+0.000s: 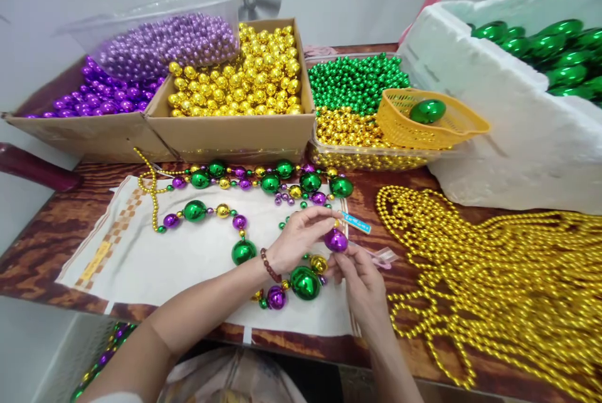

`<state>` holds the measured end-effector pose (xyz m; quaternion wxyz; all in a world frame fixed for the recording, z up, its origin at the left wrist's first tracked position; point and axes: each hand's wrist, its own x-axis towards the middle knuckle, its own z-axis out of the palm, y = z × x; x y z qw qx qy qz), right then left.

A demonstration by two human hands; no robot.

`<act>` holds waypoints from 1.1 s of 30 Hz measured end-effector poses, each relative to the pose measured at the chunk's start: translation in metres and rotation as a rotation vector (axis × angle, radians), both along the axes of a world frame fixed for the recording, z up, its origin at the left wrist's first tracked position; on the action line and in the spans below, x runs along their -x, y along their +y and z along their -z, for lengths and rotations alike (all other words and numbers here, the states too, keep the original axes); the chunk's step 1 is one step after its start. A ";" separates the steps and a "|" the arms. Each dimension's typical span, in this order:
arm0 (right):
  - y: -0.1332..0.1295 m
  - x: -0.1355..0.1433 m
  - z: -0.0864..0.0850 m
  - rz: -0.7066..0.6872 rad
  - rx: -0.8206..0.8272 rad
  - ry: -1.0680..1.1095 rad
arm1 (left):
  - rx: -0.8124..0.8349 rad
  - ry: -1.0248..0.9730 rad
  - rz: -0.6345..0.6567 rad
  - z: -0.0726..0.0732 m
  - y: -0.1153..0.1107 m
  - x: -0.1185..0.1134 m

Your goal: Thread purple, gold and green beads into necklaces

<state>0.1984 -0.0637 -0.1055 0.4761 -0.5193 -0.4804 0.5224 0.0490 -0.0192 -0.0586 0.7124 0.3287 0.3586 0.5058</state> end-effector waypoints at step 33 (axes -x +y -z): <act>0.063 -0.026 -0.069 0.127 -0.234 0.013 | -0.734 0.792 0.229 -0.037 0.055 -0.020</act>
